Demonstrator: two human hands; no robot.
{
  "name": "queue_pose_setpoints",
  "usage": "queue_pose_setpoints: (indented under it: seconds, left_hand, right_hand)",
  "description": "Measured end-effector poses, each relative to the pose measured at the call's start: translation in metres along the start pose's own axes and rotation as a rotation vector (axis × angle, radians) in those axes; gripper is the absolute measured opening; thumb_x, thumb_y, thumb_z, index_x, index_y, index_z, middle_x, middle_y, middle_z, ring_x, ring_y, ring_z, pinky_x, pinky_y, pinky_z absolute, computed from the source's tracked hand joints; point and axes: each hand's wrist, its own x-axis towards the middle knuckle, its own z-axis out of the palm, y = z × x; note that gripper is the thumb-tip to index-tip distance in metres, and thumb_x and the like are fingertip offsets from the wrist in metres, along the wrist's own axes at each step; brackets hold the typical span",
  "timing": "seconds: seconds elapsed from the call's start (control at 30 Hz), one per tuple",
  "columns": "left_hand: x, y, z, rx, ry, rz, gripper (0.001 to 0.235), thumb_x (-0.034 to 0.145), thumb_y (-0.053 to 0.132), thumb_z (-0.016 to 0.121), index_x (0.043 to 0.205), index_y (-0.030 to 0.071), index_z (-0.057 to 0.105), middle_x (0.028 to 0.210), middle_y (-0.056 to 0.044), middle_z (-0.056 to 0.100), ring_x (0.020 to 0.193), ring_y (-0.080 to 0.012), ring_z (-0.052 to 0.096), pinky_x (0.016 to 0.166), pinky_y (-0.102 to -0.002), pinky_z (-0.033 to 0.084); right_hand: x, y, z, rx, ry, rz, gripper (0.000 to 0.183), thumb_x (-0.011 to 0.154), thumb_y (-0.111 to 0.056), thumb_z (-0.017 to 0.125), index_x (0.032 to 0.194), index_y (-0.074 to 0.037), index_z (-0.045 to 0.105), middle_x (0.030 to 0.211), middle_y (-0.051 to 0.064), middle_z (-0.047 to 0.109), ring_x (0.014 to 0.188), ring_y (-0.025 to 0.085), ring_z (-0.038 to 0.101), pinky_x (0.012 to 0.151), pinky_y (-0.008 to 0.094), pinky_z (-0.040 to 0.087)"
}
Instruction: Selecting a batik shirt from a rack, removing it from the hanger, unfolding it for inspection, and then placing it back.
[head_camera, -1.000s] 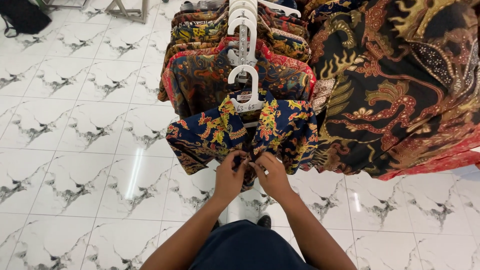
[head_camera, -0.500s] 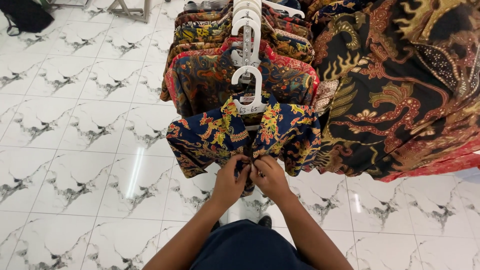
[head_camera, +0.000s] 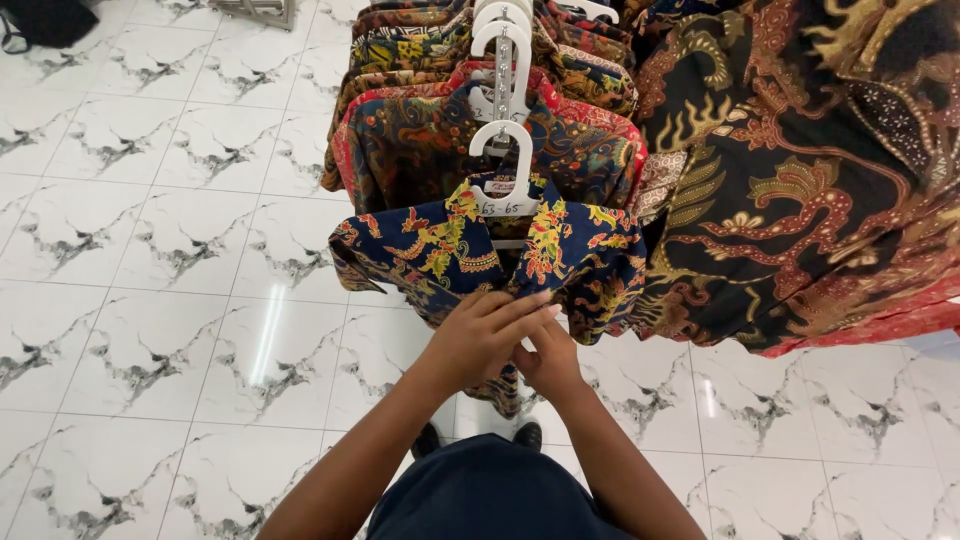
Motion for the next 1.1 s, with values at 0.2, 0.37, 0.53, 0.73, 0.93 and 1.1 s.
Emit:
queue_pose_setpoints:
  seconds: [0.2, 0.37, 0.53, 0.73, 0.93, 1.1]
  left_hand:
    - [-0.004, -0.004, -0.006, 0.126, -0.292, 0.014, 0.043, 0.088, 0.011, 0.074, 0.13, 0.012, 0.065, 0.113, -0.008, 0.073, 0.109, -0.0247, 0.067, 0.092, -0.037, 0.055]
    - [-0.005, 0.005, -0.011, 0.106, -0.227, -0.02, 0.039, 0.091, -0.001, 0.07, 0.129, 0.007, 0.066, 0.105, -0.009, 0.074, 0.101, -0.0219, 0.069, 0.094, -0.032, 0.056]
    - [-0.01, 0.007, -0.003, 0.06, -0.107, -0.086, 0.033, 0.093, -0.005, 0.067, 0.126, 0.003, 0.067, 0.099, -0.01, 0.074, 0.092, -0.0199, 0.073, 0.093, -0.031, 0.058]
    - [0.011, 0.016, -0.013, 0.079, -0.104, -0.108, 0.011, 0.098, 0.003, 0.068, 0.108, 0.001, 0.071, 0.082, -0.008, 0.072, 0.08, -0.0166, 0.073, 0.092, -0.03, 0.058]
    - [0.002, 0.01, 0.004, -0.031, -0.044, -0.241, 0.006, 0.102, 0.007, 0.064, 0.1, 0.005, 0.069, 0.073, -0.003, 0.069, 0.072, -0.014, 0.073, 0.088, -0.029, 0.06]
    - [0.008, 0.016, 0.0, -0.021, -0.012, -0.231, 0.004, 0.098, 0.005, 0.067, 0.099, 0.003, 0.07, 0.074, -0.007, 0.07, 0.075, -0.0195, 0.074, 0.086, -0.031, 0.061]
  right_hand:
    - [-0.017, 0.02, 0.002, 0.034, 0.097, -0.01, 0.011, 0.086, 0.001, 0.073, 0.097, 0.002, 0.072, 0.087, 0.013, 0.072, 0.077, 0.03, 0.071, 0.068, 0.037, 0.061]
    - [-0.025, 0.03, 0.006, 0.011, 0.155, -0.105, 0.025, 0.082, 0.005, 0.075, 0.106, 0.008, 0.072, 0.094, 0.019, 0.073, 0.082, 0.032, 0.074, 0.067, 0.039, 0.064]
    - [-0.031, 0.032, 0.015, 0.141, 0.21, 0.042, 0.024, 0.086, 0.006, 0.073, 0.108, 0.008, 0.064, 0.096, 0.017, 0.07, 0.086, 0.03, 0.074, 0.063, 0.036, 0.062]
    - [-0.022, 0.019, 0.006, 0.211, 0.086, 0.365, 0.007, 0.094, -0.002, 0.063, 0.095, 0.004, 0.06, 0.081, 0.016, 0.07, 0.071, 0.03, 0.074, 0.06, 0.034, 0.058]
    - [0.005, -0.024, -0.002, 0.131, 0.087, 0.568, 0.017, 0.1, -0.002, 0.059, 0.11, -0.002, 0.045, 0.076, 0.022, 0.067, 0.062, 0.039, 0.069, 0.056, 0.042, 0.055]
    - [-0.009, -0.017, -0.006, 0.046, 0.07, 0.57, 0.015, 0.1, -0.011, 0.063, 0.101, -0.009, 0.048, 0.076, 0.01, 0.068, 0.061, 0.028, 0.07, 0.053, 0.035, 0.056]
